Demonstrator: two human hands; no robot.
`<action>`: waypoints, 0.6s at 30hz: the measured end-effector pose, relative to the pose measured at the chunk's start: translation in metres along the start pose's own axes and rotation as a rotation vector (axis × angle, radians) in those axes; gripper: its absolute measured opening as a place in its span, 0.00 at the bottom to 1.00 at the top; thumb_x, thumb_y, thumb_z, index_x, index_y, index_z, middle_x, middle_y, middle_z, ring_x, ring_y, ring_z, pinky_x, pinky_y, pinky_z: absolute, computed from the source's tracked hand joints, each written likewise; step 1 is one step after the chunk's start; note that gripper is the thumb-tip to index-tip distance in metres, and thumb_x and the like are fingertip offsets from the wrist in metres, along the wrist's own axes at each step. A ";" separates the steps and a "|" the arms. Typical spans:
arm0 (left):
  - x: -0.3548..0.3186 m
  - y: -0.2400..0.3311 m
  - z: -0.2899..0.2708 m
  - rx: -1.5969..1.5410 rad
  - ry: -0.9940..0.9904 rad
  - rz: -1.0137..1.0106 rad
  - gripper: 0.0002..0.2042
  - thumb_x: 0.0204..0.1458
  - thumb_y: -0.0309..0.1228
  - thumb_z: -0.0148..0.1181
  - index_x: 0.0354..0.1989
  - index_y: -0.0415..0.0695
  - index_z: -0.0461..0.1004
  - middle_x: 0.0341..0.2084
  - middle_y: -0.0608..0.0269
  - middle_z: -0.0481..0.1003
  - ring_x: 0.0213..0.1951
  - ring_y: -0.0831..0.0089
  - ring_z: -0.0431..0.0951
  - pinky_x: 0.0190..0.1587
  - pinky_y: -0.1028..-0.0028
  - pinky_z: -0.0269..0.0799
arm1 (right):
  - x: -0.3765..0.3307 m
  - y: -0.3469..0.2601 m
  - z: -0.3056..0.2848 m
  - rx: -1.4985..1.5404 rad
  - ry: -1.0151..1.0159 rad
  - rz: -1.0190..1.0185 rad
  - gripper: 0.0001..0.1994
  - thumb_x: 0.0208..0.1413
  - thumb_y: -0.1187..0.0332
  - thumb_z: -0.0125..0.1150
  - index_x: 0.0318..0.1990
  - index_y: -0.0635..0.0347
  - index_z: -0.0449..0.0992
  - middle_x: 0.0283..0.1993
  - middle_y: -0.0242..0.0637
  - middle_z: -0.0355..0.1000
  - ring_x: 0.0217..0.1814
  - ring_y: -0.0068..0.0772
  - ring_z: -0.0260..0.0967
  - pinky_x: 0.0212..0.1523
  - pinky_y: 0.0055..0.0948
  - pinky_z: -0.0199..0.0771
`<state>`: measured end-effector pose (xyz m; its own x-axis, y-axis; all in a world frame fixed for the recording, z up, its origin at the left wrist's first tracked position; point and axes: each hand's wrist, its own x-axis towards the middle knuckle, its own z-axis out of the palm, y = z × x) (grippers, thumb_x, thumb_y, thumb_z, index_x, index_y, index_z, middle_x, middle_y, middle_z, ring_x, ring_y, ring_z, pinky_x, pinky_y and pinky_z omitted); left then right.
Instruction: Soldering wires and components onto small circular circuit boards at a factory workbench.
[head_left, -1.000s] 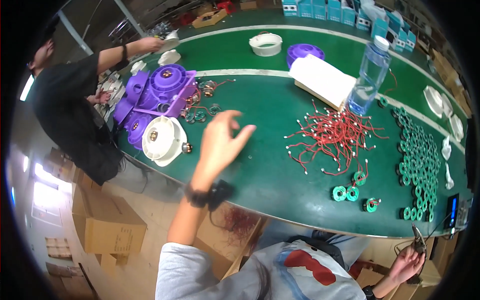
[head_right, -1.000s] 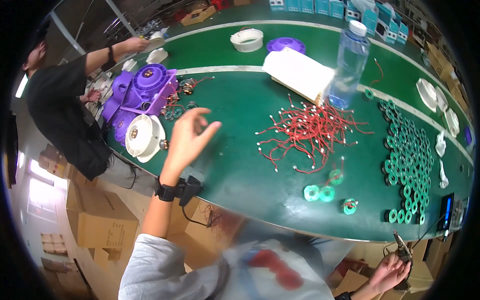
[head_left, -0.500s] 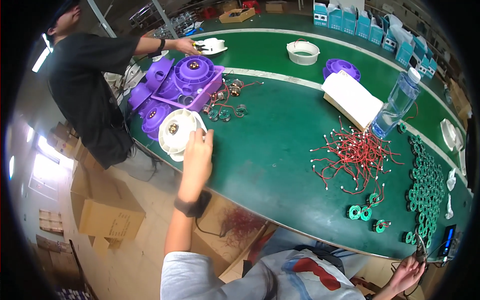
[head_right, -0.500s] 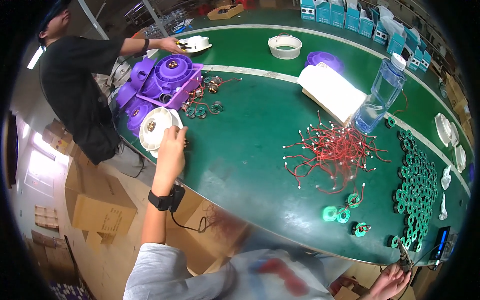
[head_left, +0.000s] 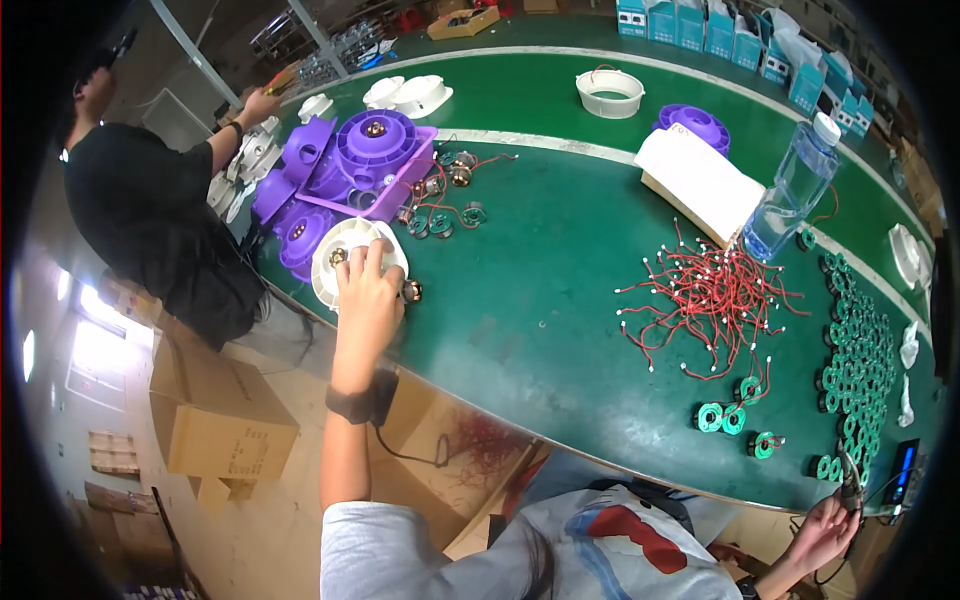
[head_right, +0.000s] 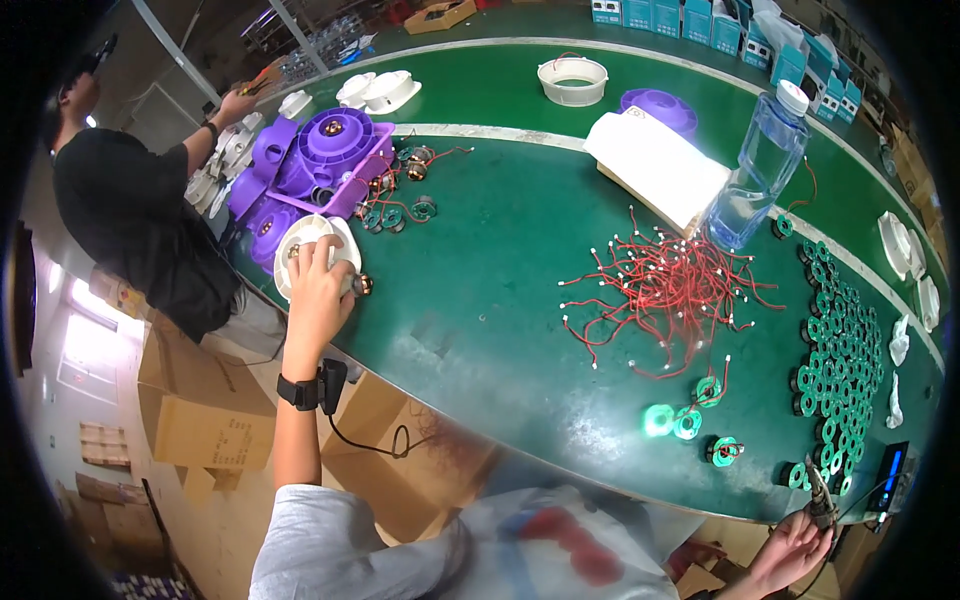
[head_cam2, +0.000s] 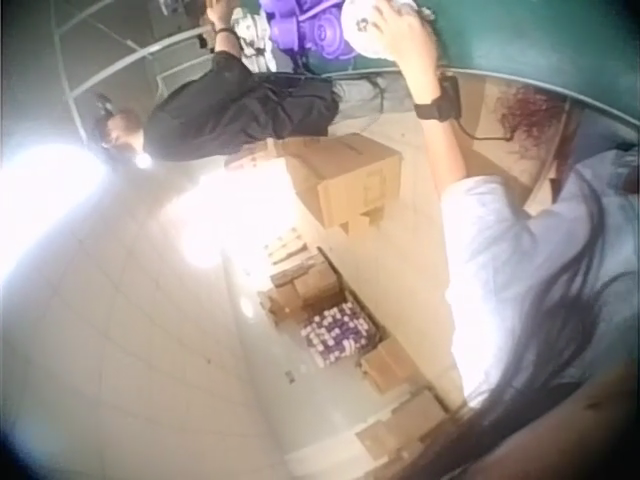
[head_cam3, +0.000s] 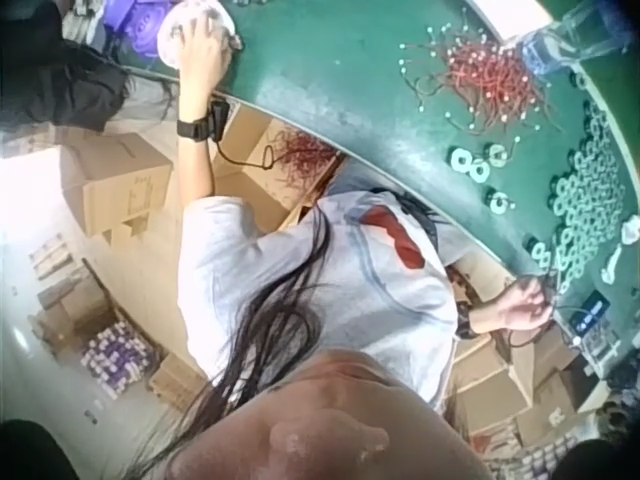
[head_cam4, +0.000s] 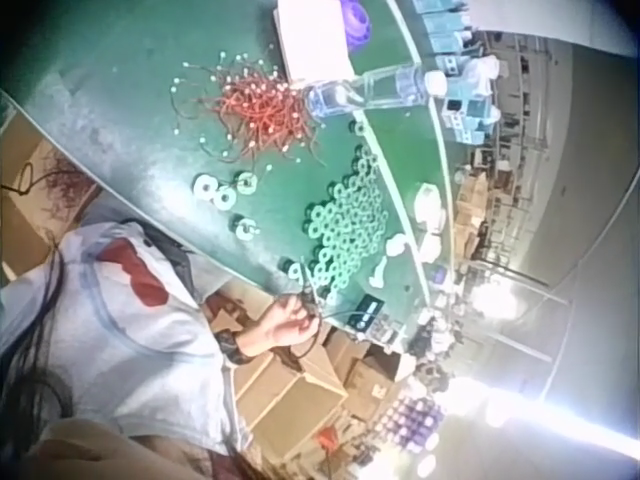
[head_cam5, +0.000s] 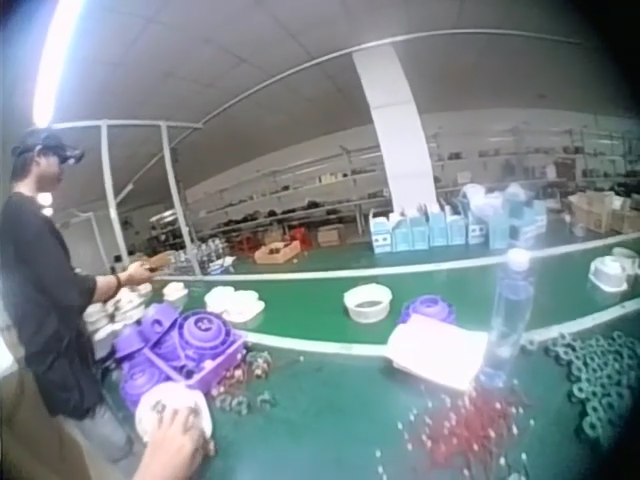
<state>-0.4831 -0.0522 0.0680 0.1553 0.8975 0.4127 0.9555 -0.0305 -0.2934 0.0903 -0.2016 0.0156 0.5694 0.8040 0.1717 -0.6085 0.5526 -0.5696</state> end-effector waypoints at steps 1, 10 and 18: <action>0.002 0.002 -0.003 -0.054 -0.029 0.000 0.10 0.25 0.22 0.58 0.23 0.40 0.70 0.39 0.60 0.61 0.42 0.63 0.60 0.40 0.66 0.56 | 0.000 0.003 0.008 0.008 0.025 -0.003 0.08 0.53 0.72 0.43 0.35 0.69 0.61 0.17 0.28 0.48 0.18 0.18 0.41 0.19 0.17 0.46; 0.030 0.035 0.009 -0.507 0.074 -0.041 0.17 0.31 0.28 0.63 0.33 0.39 0.70 0.38 0.59 0.64 0.41 0.62 0.62 0.41 0.67 0.59 | -0.008 -0.001 0.015 0.008 0.118 0.030 0.10 0.53 0.71 0.43 0.22 0.61 0.56 0.17 0.29 0.47 0.19 0.19 0.43 0.20 0.19 0.47; 0.024 0.031 0.003 -0.960 -0.162 -0.255 0.17 0.41 0.27 0.58 0.40 0.36 0.65 0.23 0.67 0.70 0.24 0.83 0.68 0.26 0.84 0.61 | -0.011 -0.006 0.009 0.001 0.137 -0.008 0.09 0.54 0.70 0.42 0.24 0.62 0.57 0.17 0.29 0.47 0.19 0.18 0.43 0.20 0.18 0.47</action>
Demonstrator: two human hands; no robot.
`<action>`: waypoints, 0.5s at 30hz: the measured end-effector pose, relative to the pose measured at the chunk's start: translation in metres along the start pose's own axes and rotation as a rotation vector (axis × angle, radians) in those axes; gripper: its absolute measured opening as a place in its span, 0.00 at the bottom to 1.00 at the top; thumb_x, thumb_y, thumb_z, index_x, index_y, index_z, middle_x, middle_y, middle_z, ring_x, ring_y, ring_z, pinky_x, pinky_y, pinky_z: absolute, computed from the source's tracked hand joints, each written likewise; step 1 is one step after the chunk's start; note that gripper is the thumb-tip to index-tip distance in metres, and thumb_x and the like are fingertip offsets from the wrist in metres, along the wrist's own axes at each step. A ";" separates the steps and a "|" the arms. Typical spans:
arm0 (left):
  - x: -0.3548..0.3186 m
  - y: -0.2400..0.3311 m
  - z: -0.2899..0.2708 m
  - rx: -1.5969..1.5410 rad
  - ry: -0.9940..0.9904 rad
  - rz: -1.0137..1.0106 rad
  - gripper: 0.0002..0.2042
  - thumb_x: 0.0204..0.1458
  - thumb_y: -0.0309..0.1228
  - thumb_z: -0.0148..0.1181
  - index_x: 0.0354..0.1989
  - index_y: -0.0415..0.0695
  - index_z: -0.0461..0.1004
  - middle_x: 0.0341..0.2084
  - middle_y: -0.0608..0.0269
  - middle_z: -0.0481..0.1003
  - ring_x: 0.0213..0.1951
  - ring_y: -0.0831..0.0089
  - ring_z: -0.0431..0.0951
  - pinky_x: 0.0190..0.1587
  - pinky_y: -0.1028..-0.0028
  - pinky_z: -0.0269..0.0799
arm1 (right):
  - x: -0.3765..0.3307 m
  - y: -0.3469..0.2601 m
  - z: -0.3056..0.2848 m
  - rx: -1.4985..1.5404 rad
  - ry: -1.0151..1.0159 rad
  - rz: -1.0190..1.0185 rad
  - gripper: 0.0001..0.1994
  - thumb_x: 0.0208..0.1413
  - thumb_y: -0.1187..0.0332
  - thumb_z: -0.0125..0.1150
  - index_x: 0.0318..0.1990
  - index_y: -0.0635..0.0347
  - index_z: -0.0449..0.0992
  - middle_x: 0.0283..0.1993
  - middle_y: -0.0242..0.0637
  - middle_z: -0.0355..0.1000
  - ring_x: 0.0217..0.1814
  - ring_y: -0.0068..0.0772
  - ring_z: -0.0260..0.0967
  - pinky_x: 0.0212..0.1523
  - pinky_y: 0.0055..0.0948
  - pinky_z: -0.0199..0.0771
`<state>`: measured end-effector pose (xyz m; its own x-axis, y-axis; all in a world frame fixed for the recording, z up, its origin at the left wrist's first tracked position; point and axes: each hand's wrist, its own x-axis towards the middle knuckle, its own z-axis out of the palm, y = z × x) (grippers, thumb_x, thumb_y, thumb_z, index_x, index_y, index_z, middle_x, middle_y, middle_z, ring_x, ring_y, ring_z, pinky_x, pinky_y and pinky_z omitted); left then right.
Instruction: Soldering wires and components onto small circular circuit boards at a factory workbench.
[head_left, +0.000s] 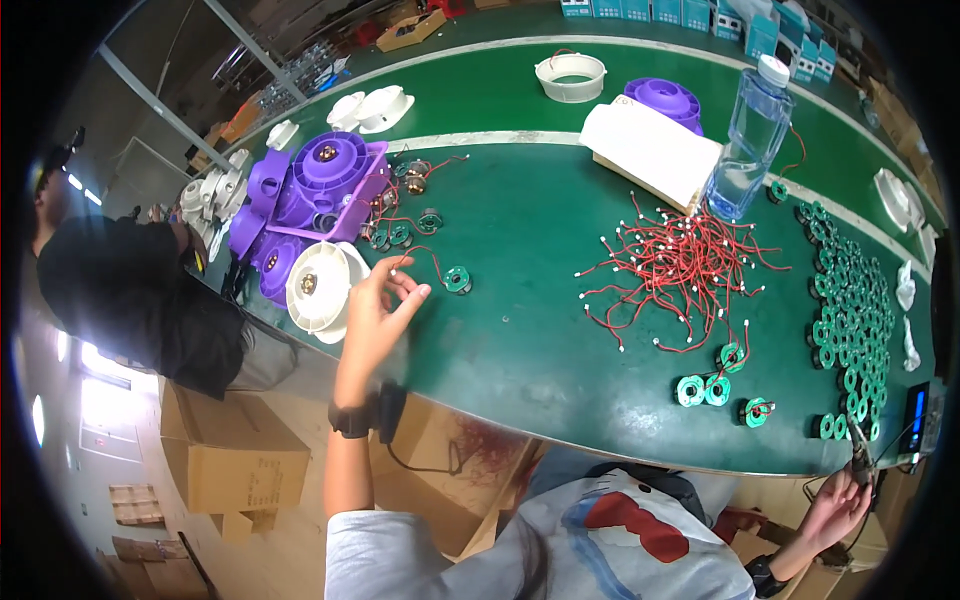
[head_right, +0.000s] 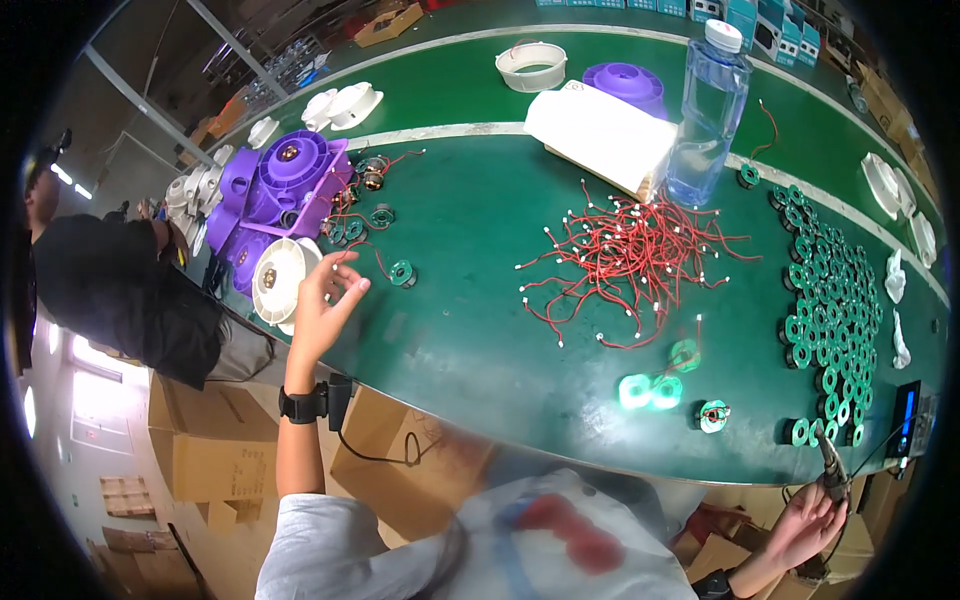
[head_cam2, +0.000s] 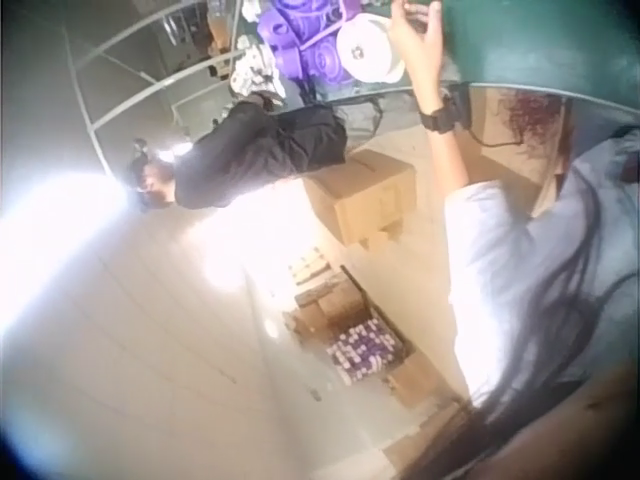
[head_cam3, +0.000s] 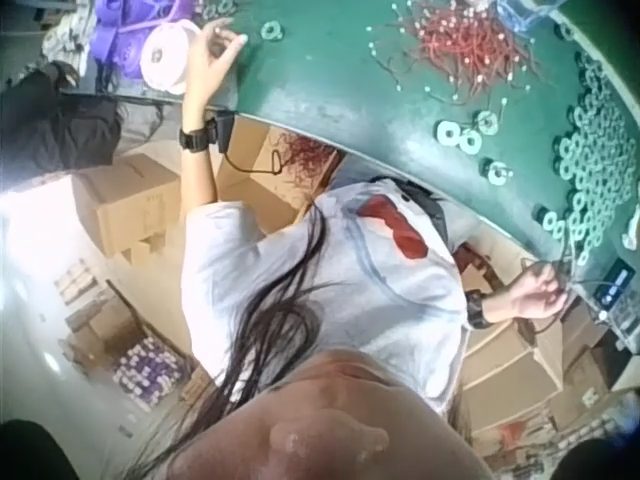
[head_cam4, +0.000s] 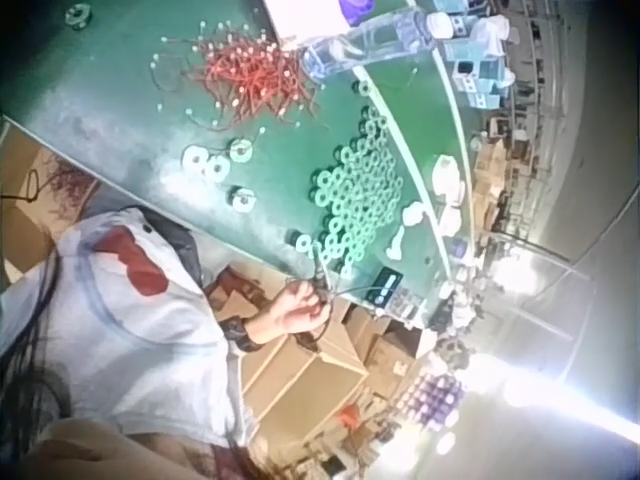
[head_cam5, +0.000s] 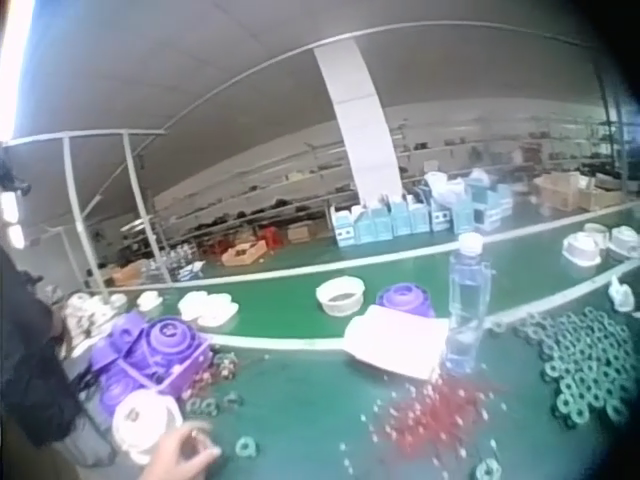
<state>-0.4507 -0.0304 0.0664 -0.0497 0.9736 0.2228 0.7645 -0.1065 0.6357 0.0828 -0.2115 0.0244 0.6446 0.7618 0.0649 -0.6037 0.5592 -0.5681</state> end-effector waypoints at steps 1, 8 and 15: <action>0.001 -0.001 0.004 0.004 -0.006 0.003 0.17 0.41 0.27 0.58 0.40 0.36 0.65 0.23 0.67 0.70 0.24 0.83 0.68 0.26 0.84 0.61 | -0.001 0.001 0.001 -0.012 0.014 0.000 0.09 0.54 0.70 0.42 0.24 0.62 0.57 0.17 0.29 0.48 0.19 0.18 0.43 0.20 0.18 0.47; 0.023 0.007 0.022 -0.598 -0.045 -0.010 0.09 0.49 0.27 0.50 0.36 0.35 0.68 0.20 0.68 0.69 0.23 0.85 0.66 0.27 0.86 0.61 | -0.003 0.005 -0.004 0.037 -0.015 0.037 0.09 0.54 0.70 0.42 0.23 0.61 0.57 0.16 0.28 0.47 0.18 0.19 0.43 0.20 0.19 0.46; -0.002 0.006 0.034 -0.610 0.094 0.009 0.20 0.47 0.23 0.52 0.50 0.40 0.60 0.28 0.69 0.68 0.25 0.87 0.65 0.30 0.87 0.61 | -0.004 -0.007 0.001 -0.007 0.055 0.056 0.09 0.54 0.70 0.42 0.23 0.61 0.57 0.15 0.27 0.46 0.17 0.19 0.42 0.20 0.19 0.47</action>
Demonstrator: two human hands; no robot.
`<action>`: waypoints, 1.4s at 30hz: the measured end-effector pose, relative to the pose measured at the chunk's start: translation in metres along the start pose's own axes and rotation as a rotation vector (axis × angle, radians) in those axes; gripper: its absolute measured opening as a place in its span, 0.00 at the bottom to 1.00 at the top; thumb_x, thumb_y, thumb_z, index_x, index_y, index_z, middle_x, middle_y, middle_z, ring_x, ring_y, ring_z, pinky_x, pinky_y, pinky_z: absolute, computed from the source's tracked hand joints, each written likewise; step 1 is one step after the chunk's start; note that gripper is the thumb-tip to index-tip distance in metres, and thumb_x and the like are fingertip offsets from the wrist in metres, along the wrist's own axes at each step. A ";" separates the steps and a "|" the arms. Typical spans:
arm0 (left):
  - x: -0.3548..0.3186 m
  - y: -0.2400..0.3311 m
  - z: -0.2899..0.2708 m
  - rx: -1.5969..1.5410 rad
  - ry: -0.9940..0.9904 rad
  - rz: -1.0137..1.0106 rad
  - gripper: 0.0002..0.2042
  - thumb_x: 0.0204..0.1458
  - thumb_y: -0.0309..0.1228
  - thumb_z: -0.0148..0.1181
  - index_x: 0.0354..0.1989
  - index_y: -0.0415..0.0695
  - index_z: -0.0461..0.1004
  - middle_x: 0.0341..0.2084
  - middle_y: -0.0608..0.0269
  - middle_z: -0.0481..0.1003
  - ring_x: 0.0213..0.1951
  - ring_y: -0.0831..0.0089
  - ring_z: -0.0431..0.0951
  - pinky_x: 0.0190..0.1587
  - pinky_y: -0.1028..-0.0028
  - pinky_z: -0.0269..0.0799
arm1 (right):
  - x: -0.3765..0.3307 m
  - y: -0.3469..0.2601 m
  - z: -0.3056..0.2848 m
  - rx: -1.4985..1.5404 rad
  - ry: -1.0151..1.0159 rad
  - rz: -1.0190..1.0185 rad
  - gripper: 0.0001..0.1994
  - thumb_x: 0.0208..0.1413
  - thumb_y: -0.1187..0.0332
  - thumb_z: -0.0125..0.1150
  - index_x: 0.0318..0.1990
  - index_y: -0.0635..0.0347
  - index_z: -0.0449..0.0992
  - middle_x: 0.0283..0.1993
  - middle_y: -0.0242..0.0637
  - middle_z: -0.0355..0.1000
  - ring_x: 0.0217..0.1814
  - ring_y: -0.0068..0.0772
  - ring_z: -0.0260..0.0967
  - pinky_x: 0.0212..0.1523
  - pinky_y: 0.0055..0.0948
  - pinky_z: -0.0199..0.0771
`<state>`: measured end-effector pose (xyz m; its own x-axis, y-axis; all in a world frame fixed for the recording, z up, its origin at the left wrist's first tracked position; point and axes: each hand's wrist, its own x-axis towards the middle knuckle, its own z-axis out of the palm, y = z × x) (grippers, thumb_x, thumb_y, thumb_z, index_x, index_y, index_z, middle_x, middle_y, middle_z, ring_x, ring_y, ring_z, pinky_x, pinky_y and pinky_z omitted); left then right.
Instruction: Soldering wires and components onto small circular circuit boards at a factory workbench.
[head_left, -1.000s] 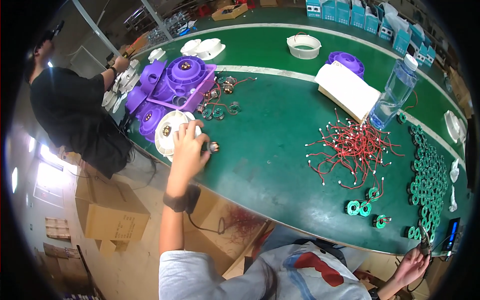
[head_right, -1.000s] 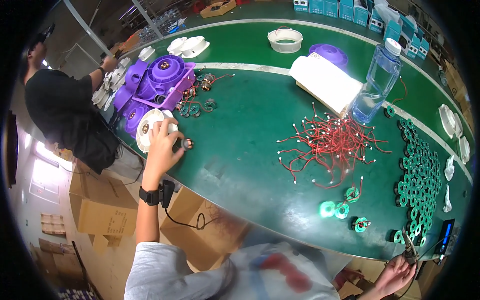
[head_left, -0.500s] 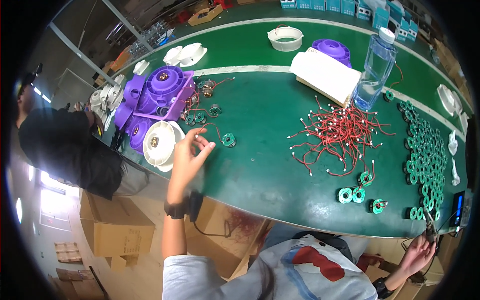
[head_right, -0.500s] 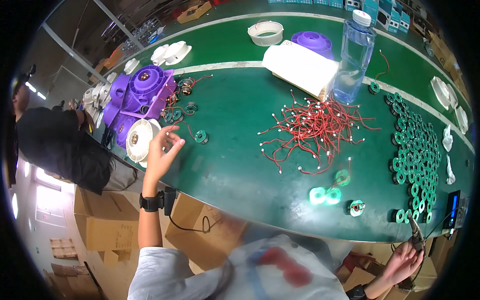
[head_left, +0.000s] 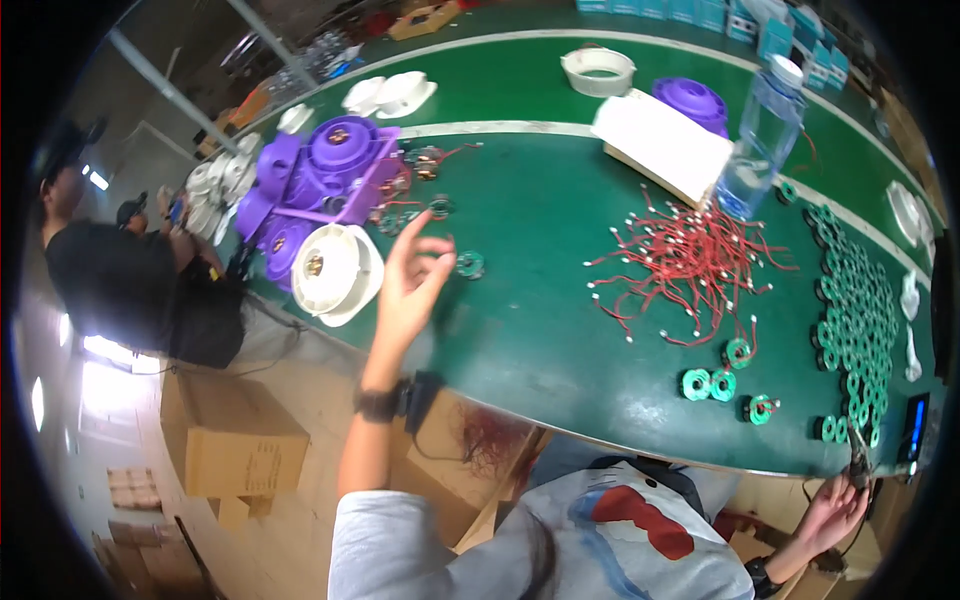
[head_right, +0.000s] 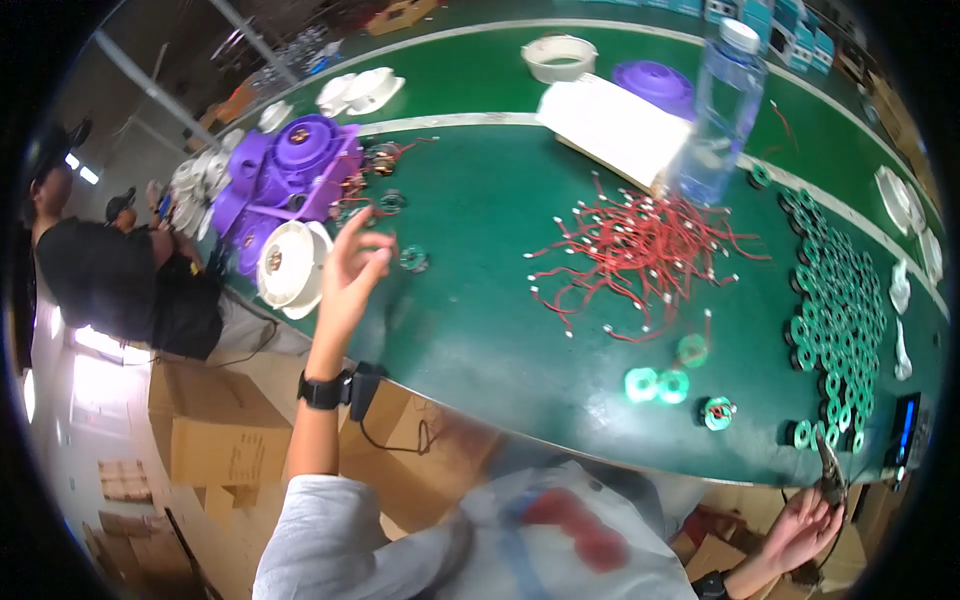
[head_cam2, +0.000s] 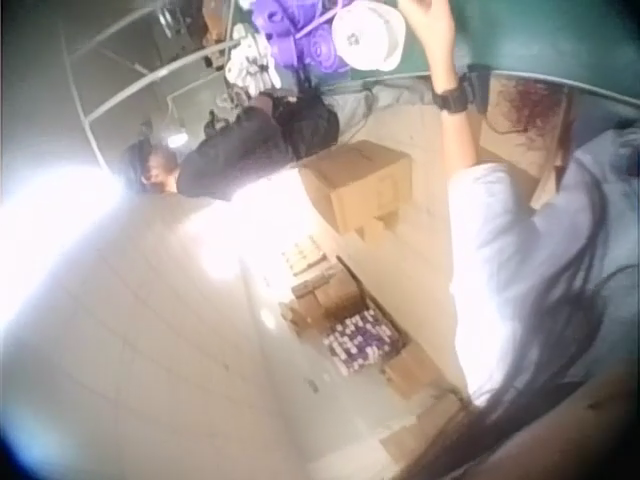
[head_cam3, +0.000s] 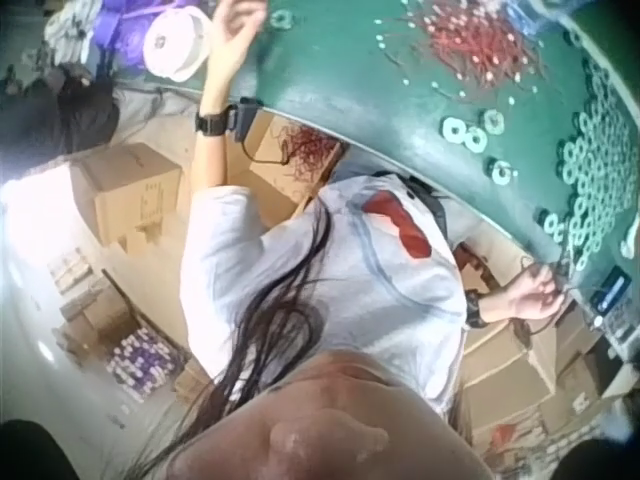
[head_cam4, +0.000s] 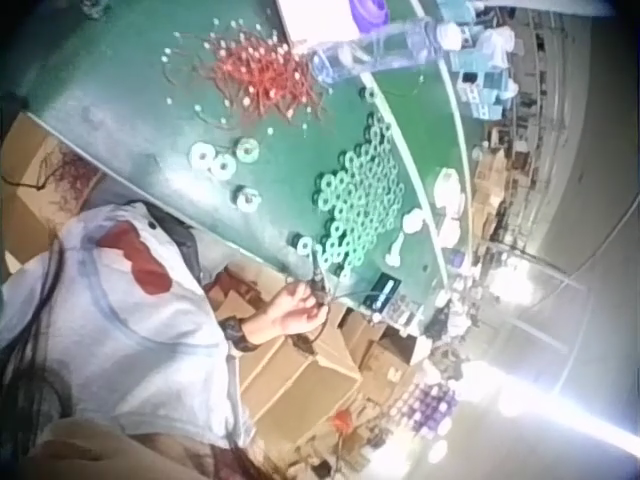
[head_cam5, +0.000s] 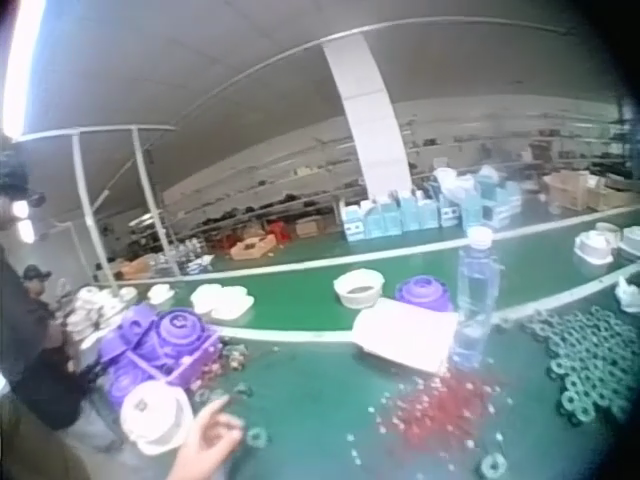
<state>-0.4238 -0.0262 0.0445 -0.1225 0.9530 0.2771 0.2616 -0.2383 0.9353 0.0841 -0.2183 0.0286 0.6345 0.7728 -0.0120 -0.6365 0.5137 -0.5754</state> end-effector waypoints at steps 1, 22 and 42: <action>-0.007 0.001 0.000 0.078 0.018 0.004 0.20 0.47 0.23 0.51 0.50 0.42 0.60 0.27 0.70 0.67 0.26 0.87 0.64 0.30 0.88 0.60 | -0.003 0.001 0.007 -0.070 0.038 -0.047 0.11 0.54 0.70 0.42 0.21 0.60 0.56 0.15 0.27 0.46 0.17 0.19 0.42 0.20 0.18 0.47; -0.089 0.089 0.256 0.218 -0.609 0.378 0.08 0.37 0.21 0.57 0.29 0.39 0.69 0.20 0.59 0.66 0.23 0.61 0.69 0.24 0.70 0.63 | -0.034 0.031 -0.007 -0.245 -0.156 -0.174 0.07 0.49 0.70 0.45 0.35 0.60 0.57 0.29 0.33 0.57 0.20 0.16 0.54 0.19 0.15 0.55; -0.073 0.073 0.246 0.182 -0.511 0.499 0.04 0.39 0.21 0.54 0.24 0.39 0.66 0.17 0.58 0.62 0.21 0.63 0.64 0.22 0.70 0.58 | -0.032 0.067 0.020 -0.498 -0.112 -0.314 0.07 0.45 0.72 0.49 0.31 0.62 0.60 0.22 0.34 0.57 0.18 0.20 0.52 0.18 0.17 0.53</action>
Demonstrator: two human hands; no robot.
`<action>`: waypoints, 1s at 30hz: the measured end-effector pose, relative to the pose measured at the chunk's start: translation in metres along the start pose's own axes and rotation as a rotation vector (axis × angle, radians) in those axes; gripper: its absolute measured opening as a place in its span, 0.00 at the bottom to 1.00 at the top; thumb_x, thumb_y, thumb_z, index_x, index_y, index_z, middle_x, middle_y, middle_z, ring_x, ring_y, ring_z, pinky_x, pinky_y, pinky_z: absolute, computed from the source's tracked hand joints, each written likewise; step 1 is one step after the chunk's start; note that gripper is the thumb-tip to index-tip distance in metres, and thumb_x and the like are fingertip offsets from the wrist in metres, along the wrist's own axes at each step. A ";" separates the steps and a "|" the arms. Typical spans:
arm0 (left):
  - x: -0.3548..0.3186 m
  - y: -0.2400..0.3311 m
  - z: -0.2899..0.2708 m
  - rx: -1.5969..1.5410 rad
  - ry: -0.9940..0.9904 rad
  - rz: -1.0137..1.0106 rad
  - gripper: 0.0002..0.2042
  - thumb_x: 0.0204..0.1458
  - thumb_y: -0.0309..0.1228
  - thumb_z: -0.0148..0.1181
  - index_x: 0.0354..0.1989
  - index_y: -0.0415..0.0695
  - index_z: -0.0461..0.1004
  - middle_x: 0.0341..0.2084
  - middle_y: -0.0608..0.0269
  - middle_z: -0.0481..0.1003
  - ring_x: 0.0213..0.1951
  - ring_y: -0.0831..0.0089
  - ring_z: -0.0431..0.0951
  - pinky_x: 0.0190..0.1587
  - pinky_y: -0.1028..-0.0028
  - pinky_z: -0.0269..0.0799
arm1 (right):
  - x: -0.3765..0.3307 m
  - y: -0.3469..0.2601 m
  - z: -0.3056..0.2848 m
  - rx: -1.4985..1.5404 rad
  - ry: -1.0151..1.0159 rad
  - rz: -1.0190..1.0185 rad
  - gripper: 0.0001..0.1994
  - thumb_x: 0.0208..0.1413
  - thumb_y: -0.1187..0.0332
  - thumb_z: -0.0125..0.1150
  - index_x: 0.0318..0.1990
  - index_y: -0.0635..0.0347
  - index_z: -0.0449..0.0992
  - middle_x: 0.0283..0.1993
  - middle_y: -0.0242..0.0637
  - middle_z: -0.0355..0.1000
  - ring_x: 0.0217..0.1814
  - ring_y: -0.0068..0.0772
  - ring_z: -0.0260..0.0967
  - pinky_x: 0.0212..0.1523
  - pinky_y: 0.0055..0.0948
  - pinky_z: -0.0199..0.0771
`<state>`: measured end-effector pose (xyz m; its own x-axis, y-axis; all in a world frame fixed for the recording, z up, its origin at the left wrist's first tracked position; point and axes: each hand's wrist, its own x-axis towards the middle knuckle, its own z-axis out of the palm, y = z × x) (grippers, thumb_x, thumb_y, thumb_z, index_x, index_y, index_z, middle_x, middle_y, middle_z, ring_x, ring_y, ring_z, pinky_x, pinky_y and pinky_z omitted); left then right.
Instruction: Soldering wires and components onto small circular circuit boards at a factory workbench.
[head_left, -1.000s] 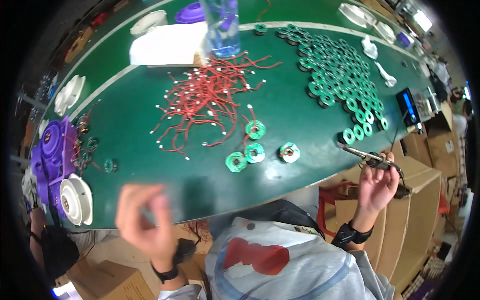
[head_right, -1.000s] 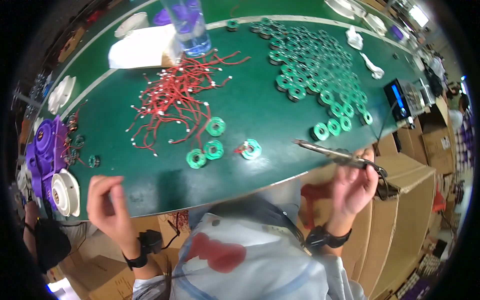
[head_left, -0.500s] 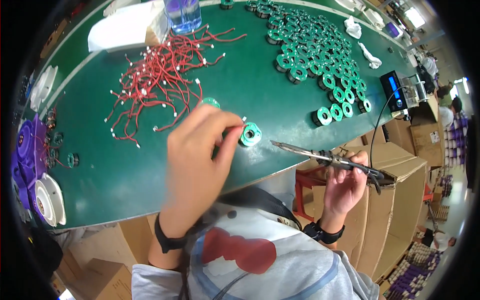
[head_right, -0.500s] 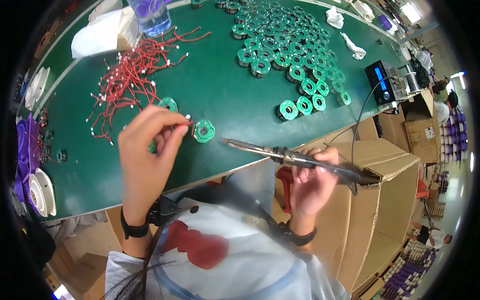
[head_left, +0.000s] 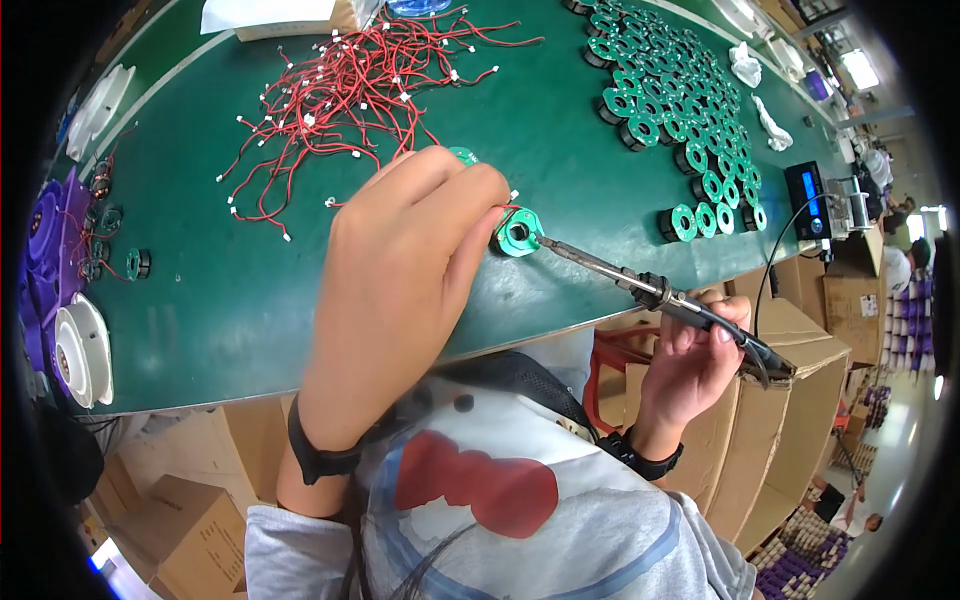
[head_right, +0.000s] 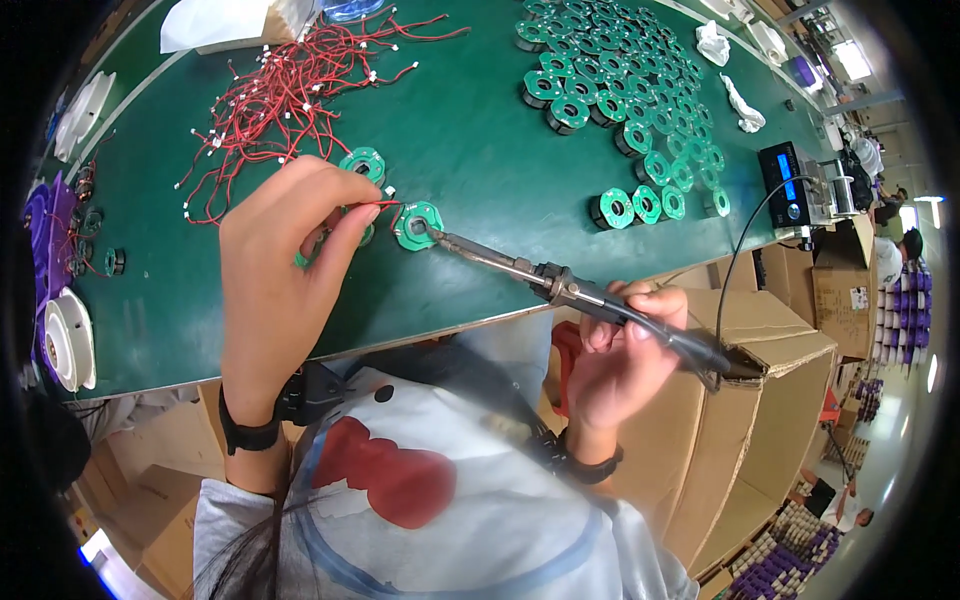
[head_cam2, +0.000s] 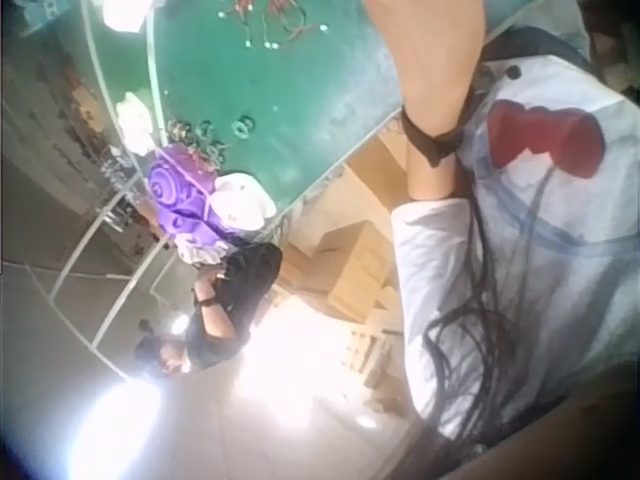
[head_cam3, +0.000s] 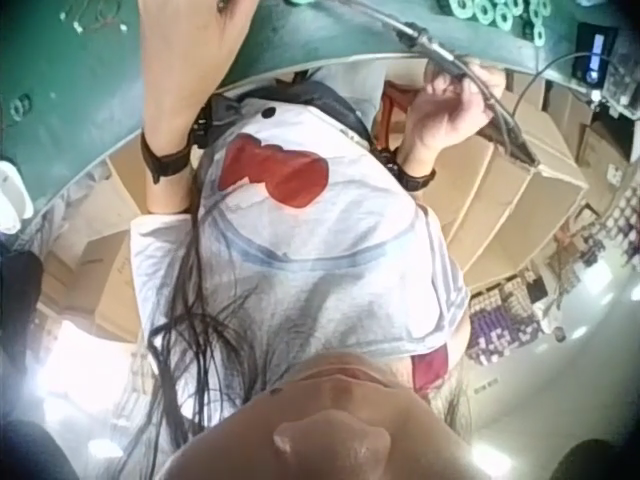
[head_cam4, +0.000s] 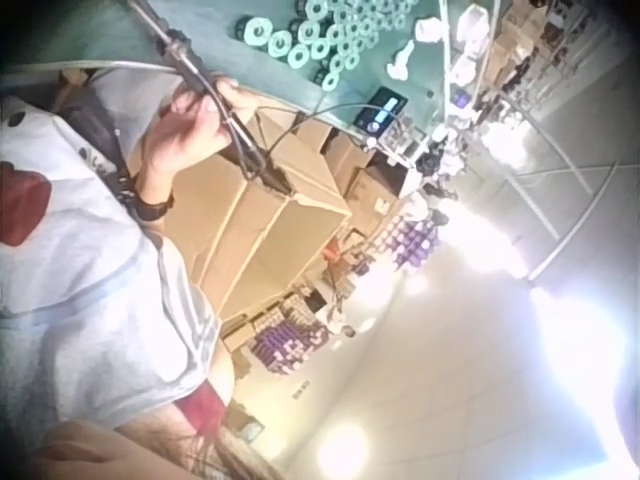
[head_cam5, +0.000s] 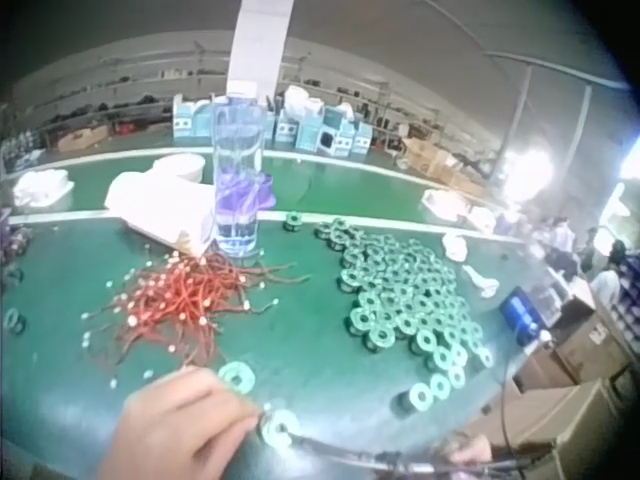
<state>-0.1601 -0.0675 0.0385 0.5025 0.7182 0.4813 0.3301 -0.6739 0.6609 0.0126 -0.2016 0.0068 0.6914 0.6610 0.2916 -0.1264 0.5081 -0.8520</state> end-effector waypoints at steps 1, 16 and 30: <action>-0.002 0.000 -0.001 -0.009 0.007 0.006 0.04 0.38 0.21 0.54 0.24 0.39 0.66 0.17 0.58 0.61 0.22 0.63 0.64 0.22 0.69 0.58 | -0.001 -0.001 0.002 0.000 -0.003 0.002 0.07 0.45 0.72 0.49 0.31 0.62 0.60 0.22 0.34 0.57 0.18 0.20 0.52 0.18 0.17 0.53; 0.000 0.005 -0.011 0.147 -0.048 0.065 0.03 0.38 0.18 0.54 0.22 0.36 0.67 0.18 0.59 0.63 0.21 0.65 0.64 0.22 0.74 0.59 | -0.004 0.004 0.012 -0.061 -0.137 -0.051 0.07 0.47 0.71 0.47 0.32 0.62 0.60 0.23 0.33 0.56 0.20 0.19 0.51 0.16 0.14 0.50; 0.001 0.002 -0.011 0.148 -0.088 0.059 0.04 0.37 0.20 0.55 0.22 0.37 0.67 0.17 0.60 0.62 0.22 0.66 0.63 0.24 0.73 0.58 | -0.002 0.006 0.015 -0.117 -0.111 -0.065 0.07 0.45 0.70 0.48 0.29 0.62 0.59 0.20 0.31 0.54 0.18 0.19 0.48 0.20 0.15 0.50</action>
<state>-0.1676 -0.0665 0.0466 0.5904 0.6634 0.4598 0.4091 -0.7370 0.5381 -0.0001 -0.1913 0.0073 0.6118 0.6890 0.3886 0.0046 0.4881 -0.8728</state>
